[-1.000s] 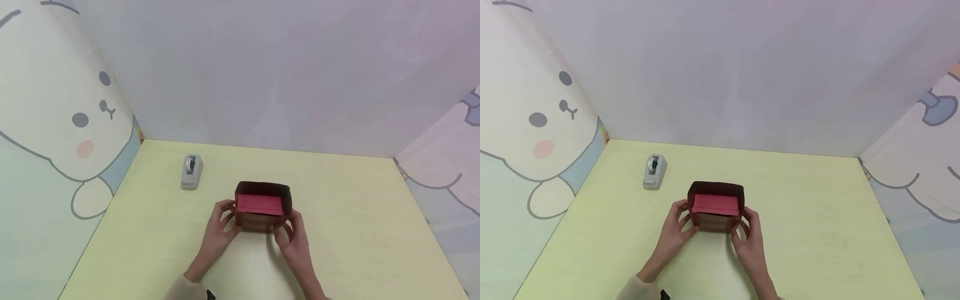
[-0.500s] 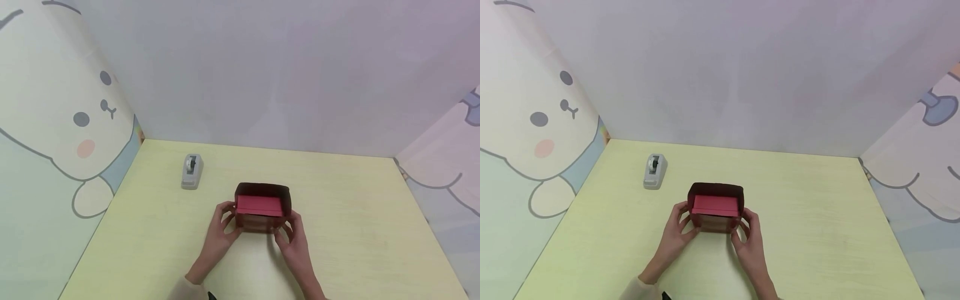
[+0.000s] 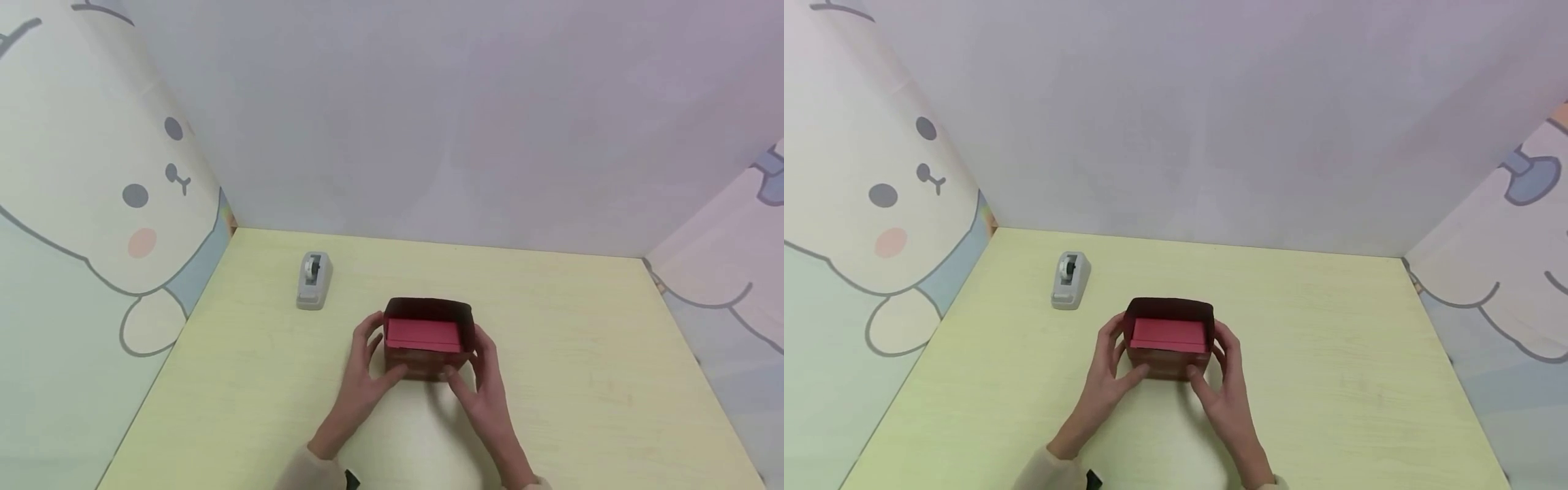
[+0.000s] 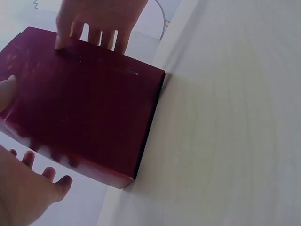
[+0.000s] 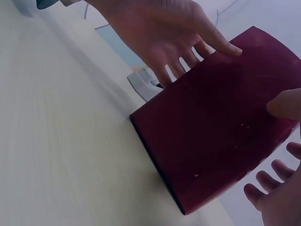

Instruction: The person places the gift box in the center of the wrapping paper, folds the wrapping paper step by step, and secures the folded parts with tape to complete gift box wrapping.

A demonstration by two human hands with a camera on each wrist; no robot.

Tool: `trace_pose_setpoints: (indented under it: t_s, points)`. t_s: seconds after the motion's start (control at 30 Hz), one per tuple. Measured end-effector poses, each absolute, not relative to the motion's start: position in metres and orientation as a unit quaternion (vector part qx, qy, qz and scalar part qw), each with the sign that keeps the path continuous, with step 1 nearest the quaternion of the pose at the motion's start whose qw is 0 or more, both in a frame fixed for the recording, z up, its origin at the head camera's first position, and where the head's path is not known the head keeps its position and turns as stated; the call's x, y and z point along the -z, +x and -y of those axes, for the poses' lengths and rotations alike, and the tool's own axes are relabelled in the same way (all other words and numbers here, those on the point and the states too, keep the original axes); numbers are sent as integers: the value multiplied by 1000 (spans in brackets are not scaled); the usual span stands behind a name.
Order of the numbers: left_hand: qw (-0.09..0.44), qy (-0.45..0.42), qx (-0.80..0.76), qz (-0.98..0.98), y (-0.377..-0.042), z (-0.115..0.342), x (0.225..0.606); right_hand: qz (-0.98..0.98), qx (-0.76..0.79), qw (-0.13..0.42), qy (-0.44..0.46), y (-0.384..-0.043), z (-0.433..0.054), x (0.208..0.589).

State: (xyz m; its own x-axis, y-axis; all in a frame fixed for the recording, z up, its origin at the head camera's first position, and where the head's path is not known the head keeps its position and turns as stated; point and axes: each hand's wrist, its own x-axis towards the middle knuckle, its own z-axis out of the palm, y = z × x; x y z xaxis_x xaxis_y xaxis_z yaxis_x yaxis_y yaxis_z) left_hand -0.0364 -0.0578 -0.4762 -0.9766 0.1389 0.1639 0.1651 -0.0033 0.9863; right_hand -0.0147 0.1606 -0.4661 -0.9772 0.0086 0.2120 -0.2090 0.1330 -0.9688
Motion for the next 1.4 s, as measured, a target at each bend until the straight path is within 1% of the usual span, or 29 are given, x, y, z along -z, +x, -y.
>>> trace_pose_setpoints:
  t_s: [0.13,0.23,0.6,0.87,1.2,1.4]
  points:
    - [-1,-107,715,691,-39,53,474,745,-656,82,87,-18,-159,467]
    - [-9,-91,717,691,-40,50,473,745,-655,85,89,-20,-157,468]
    - [6,-77,735,674,-43,44,473,746,-658,84,59,-25,-151,466]
    - [7,-65,748,661,-43,40,473,741,-665,87,35,-26,-147,466]
    - [13,-12,764,645,-42,32,470,728,-678,106,-8,-29,-139,464]
    - [13,9,763,646,-42,30,468,710,-696,107,-25,-32,-138,463]
